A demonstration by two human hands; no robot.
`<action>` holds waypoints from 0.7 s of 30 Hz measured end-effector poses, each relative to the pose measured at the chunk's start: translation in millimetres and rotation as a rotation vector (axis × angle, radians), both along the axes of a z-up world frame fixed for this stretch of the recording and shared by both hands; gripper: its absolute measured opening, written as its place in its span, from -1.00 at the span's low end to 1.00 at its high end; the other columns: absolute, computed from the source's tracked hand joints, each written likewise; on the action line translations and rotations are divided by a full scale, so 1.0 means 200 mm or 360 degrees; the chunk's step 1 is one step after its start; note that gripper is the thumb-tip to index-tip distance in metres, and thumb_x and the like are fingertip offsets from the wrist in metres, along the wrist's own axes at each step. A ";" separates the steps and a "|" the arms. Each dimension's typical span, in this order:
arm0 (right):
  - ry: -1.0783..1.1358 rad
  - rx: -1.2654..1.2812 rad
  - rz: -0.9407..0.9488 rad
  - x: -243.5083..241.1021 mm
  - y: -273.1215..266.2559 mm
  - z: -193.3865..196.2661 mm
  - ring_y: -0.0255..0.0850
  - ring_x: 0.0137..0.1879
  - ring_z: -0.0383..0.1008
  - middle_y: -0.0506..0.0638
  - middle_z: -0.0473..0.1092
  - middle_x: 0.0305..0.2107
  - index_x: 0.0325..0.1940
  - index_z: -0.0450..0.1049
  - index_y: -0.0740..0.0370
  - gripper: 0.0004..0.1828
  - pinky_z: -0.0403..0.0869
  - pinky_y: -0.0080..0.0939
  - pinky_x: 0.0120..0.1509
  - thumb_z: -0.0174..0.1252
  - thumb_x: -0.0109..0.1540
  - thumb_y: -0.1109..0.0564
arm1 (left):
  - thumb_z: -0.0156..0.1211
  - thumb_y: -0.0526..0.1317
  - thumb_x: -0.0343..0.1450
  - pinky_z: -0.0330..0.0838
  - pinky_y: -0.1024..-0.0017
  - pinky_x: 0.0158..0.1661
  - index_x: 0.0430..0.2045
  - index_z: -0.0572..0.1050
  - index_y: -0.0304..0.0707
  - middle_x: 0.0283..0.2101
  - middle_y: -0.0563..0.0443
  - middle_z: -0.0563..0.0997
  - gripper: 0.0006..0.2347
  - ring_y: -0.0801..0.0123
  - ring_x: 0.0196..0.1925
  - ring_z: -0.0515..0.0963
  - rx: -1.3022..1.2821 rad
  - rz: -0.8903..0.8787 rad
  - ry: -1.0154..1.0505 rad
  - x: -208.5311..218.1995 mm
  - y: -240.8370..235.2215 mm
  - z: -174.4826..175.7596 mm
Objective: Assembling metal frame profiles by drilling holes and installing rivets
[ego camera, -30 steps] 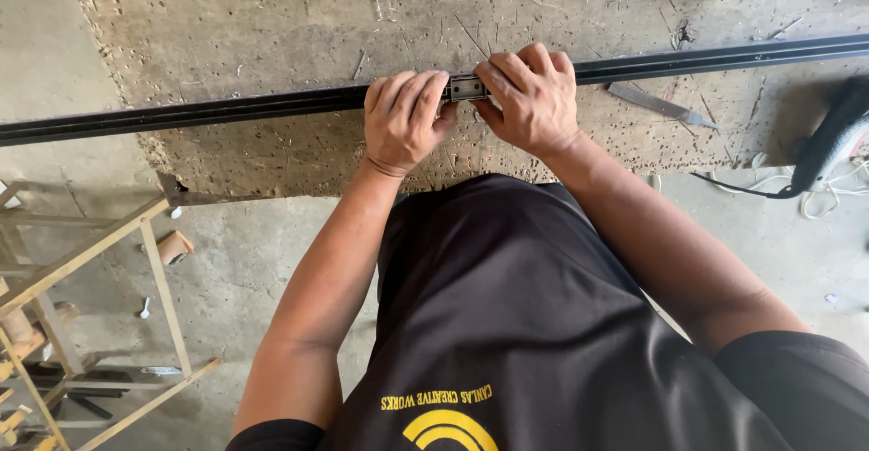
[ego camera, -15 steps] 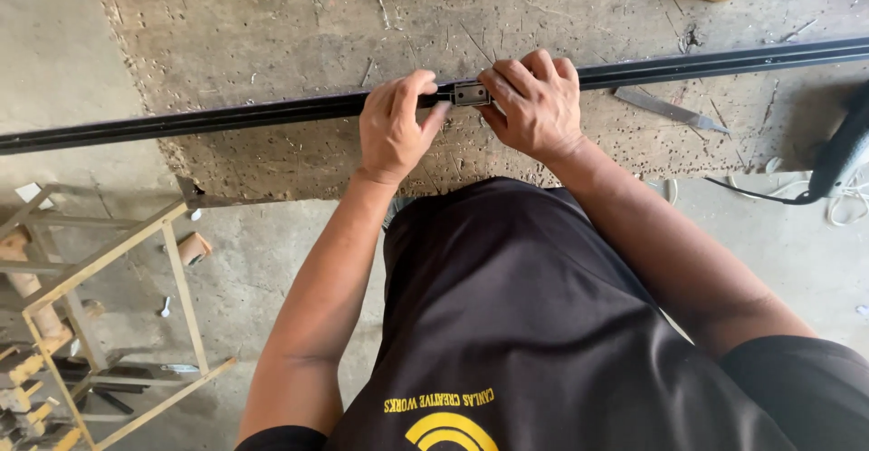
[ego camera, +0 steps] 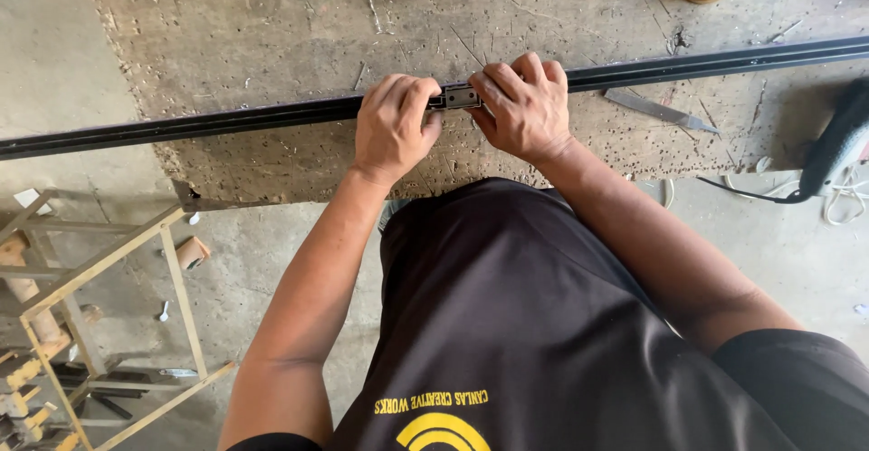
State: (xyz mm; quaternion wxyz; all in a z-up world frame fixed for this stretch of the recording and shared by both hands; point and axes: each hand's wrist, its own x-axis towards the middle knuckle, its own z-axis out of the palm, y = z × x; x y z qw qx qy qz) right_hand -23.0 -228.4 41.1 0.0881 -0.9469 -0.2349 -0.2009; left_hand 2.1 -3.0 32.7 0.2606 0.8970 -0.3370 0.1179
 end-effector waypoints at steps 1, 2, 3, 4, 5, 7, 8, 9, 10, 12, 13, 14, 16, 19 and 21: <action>0.0000 0.0000 -0.0004 0.00 0.00 0.00 -0.18 -0.18 0.34 -0.24 0.44 -0.14 0.02 0.53 -0.05 -0.66 0.22 -0.13 -0.16 0.18 0.39 -0.28 | 0.46 -0.35 0.24 0.51 0.35 -0.16 -0.25 0.42 -0.20 -0.32 -0.02 0.60 -0.69 0.23 -0.26 0.58 -0.0040 -0.0029 0.0020 0.00 0.01 -0.01; -0.0006 -0.0001 -0.0004 0.01 0.01 -0.01 -0.18 -0.18 0.34 -0.24 0.44 -0.14 0.02 0.53 -0.05 -0.66 0.22 -0.13 -0.16 0.18 0.39 -0.28 | 0.46 -0.35 0.24 0.51 0.35 -0.16 -0.25 0.42 -0.20 -0.32 -0.02 0.60 -0.69 0.23 -0.26 0.58 -0.0040 -0.0029 0.0014 0.01 0.01 -0.10; -0.0013 0.0050 0.0001 0.01 0.01 -0.01 -0.17 -0.17 0.31 -0.20 0.42 -0.17 -0.02 0.52 -0.04 -0.68 0.26 -0.13 -0.14 0.24 0.30 -0.23 | 0.51 -0.29 0.23 0.53 0.33 -0.15 -0.24 0.45 -0.13 -0.34 0.03 0.59 -0.66 0.23 -0.23 0.62 -0.0051 -0.0002 0.0008 0.01 0.02 -0.20; -0.0012 0.0103 0.0006 0.01 0.01 -0.02 -0.16 -0.17 0.28 -0.15 0.40 -0.20 -0.06 0.51 -0.02 -0.67 0.30 -0.13 -0.13 0.29 0.20 -0.18 | 0.57 -0.22 0.21 0.56 0.32 -0.14 -0.23 0.47 -0.05 -0.37 0.07 0.59 -0.64 0.23 -0.21 0.67 -0.0062 0.0023 0.0009 0.01 0.03 -0.30; -0.0013 0.0103 0.0006 0.00 0.01 -0.02 -0.16 -0.17 0.28 -0.15 0.40 -0.20 -0.06 0.51 -0.02 -0.67 0.30 -0.13 -0.13 0.29 0.20 -0.18 | 0.57 -0.22 0.21 0.56 0.32 -0.14 -0.23 0.47 -0.05 -0.37 0.07 0.59 -0.64 0.23 -0.21 0.67 -0.0062 0.0023 0.0009 -0.01 0.03 -0.30; -0.0004 0.0110 -0.0004 0.00 0.01 -0.01 -0.16 -0.17 0.28 -0.15 0.40 -0.21 -0.08 0.52 -0.01 -0.67 0.31 -0.12 -0.14 0.32 0.17 -0.16 | 0.54 -0.20 0.26 0.55 0.32 -0.13 -0.21 0.45 -0.06 -0.35 0.05 0.59 -0.66 0.22 -0.18 0.67 -0.0067 0.0031 0.0024 0.00 0.03 -0.31; -0.0003 0.0114 -0.0004 0.00 0.01 -0.01 -0.16 -0.17 0.28 -0.15 0.40 -0.21 -0.08 0.52 -0.01 -0.67 0.31 -0.12 -0.14 0.32 0.17 -0.16 | 0.54 -0.20 0.26 0.55 0.32 -0.13 -0.21 0.45 -0.06 -0.35 0.05 0.59 -0.66 0.22 -0.18 0.67 -0.0062 0.0032 0.0025 0.00 0.04 -0.26; -0.0005 0.0110 -0.0006 0.00 0.01 -0.01 -0.16 -0.17 0.28 -0.15 0.40 -0.21 -0.08 0.52 -0.01 -0.68 0.31 -0.13 -0.14 0.29 0.20 -0.16 | 0.53 -0.23 0.28 0.57 0.30 -0.12 -0.19 0.47 -0.08 -0.34 0.02 0.61 -0.67 0.19 -0.17 0.68 -0.0051 0.0010 0.0079 0.00 0.04 -0.22; -0.0008 0.0102 -0.0013 0.00 0.01 -0.01 -0.16 -0.17 0.28 -0.15 0.40 -0.21 -0.08 0.51 -0.01 -0.70 0.31 -0.13 -0.13 0.26 0.23 -0.17 | 0.52 -0.26 0.29 0.58 0.28 -0.11 -0.17 0.48 -0.10 -0.32 -0.01 0.63 -0.68 0.16 -0.15 0.68 -0.0043 -0.0016 0.0133 0.01 0.03 -0.17; 0.0006 0.0013 -0.0007 0.00 -0.02 -0.05 -0.20 -0.17 0.30 -0.20 0.42 -0.15 -0.01 0.52 -0.05 -0.67 0.27 -0.17 -0.15 0.24 0.29 -0.23 | 0.50 -0.32 0.33 0.62 0.31 -0.08 -0.14 0.48 -0.17 -0.28 -0.06 0.66 -0.69 0.17 -0.16 0.69 -0.0073 -0.0067 0.0149 0.02 0.05 -0.12; 0.0020 -0.0077 0.0003 -0.01 -0.03 -0.07 -0.23 -0.16 0.33 -0.24 0.45 -0.09 0.05 0.54 -0.09 -0.65 0.23 -0.21 -0.16 0.22 0.35 -0.29 | 0.48 -0.37 0.37 0.65 0.33 -0.04 -0.12 0.47 -0.24 -0.23 -0.11 0.70 -0.71 0.17 -0.18 0.69 -0.0105 -0.0115 0.0166 0.01 0.06 -0.09; 0.0017 -0.0073 0.0005 -0.01 -0.03 -0.06 -0.23 -0.16 0.33 -0.24 0.45 -0.09 0.05 0.54 -0.09 -0.65 0.23 -0.21 -0.16 0.22 0.35 -0.29 | 0.48 -0.37 0.37 0.65 0.33 -0.04 -0.12 0.47 -0.24 -0.23 -0.11 0.70 -0.71 0.17 -0.18 0.69 -0.0101 -0.0113 0.0164 0.00 0.06 -0.10; 0.0023 -0.0031 0.0024 -0.01 -0.02 -0.04 -0.21 -0.15 0.35 -0.23 0.46 -0.09 0.03 0.54 -0.08 -0.67 0.25 -0.20 -0.15 0.20 0.39 -0.29 | 0.47 -0.35 0.38 0.64 0.34 -0.05 -0.13 0.51 -0.24 -0.21 -0.13 0.70 -0.74 0.19 -0.17 0.68 -0.0027 -0.0046 0.0016 -0.01 0.05 -0.14; 0.0037 -0.0040 0.0007 -0.01 -0.03 -0.06 -0.22 -0.16 0.33 -0.24 0.45 -0.09 0.03 0.53 -0.09 -0.68 0.22 -0.20 -0.17 0.21 0.37 -0.27 | 0.41 -0.40 0.41 0.57 0.30 -0.04 -0.16 0.48 -0.28 -0.25 -0.13 0.68 -0.79 0.17 -0.20 0.65 -0.0088 -0.0057 0.0004 -0.02 0.03 -0.07; 0.0051 -0.0035 -0.0019 -0.03 -0.02 -0.06 -0.22 -0.16 0.33 -0.24 0.45 -0.09 0.04 0.54 -0.08 -0.66 0.22 -0.19 -0.15 0.21 0.36 -0.28 | 0.38 -0.42 0.41 0.55 0.30 -0.04 -0.18 0.48 -0.28 -0.25 -0.12 0.65 -0.80 0.17 -0.21 0.62 -0.0100 -0.0046 -0.0036 -0.03 0.01 -0.05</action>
